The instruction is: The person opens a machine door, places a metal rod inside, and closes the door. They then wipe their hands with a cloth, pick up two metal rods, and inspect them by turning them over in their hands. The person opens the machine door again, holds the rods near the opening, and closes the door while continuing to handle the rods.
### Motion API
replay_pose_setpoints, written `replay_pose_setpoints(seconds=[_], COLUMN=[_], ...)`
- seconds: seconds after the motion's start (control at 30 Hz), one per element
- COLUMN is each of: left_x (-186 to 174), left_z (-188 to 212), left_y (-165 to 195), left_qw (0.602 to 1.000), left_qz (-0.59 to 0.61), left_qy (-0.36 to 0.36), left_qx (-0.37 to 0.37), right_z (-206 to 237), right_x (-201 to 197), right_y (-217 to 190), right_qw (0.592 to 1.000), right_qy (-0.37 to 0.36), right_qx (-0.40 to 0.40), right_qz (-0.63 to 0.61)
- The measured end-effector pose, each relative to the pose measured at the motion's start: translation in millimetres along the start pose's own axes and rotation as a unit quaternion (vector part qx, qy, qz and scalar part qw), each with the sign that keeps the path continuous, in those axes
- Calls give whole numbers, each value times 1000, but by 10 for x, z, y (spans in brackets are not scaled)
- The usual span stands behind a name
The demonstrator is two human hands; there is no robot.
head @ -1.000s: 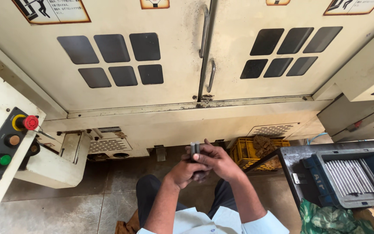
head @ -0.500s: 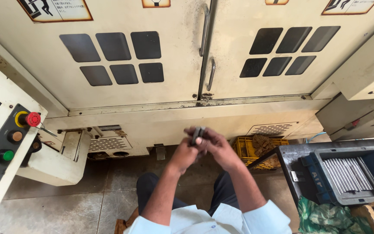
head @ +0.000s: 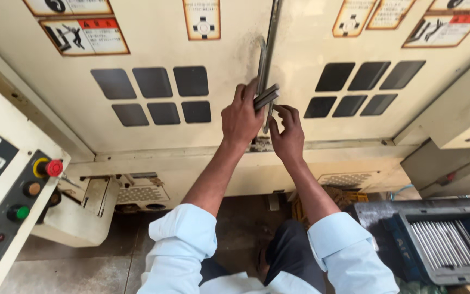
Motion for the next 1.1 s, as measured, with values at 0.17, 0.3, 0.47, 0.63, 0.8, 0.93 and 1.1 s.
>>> replay_pose_setpoints(seconds=[0.17, 0.3, 0.47, 0.63, 0.8, 0.93, 1.1], left_x=[217, 451, 563, 590, 611, 610, 621], left_z=[-549, -827, -841, -850, -876, -821, -804], left_y=[-8, -177, -306, -357, -335, -334, -347], left_qw=[992, 985, 978, 973, 976, 980, 986], left_qz=[-78, -97, -37, 17, 5, 25, 34], left_qy=[-8, -7, 62, 85, 91, 76, 41], left_qx=[96, 139, 197, 216, 197, 183, 159], right_z=[-438, -552, -552, -520, -510, -483, -495], right_x=[360, 767, 1036, 1186, 1243, 1202, 1127], right_y=[70, 157, 419, 583, 668, 649, 579], right_qw=[994, 989, 994, 992, 994, 994, 996], right_qy=[-38, -53, 14, 69, 68, 73, 62], right_qx=[-21, -75, -87, -91, -76, -74, -63], right_qz=[96, 115, 62, 46, 28, 17, 26])
Point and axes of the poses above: each hand's wrist, its own z-axis away from the middle knuckle, its own x-axis out of the palm, y = z × x, the point moved 9 cm from there along -z, towards the middle knuckle, and after that the axes turned 15 degrees about z, right-handed, at the moved point
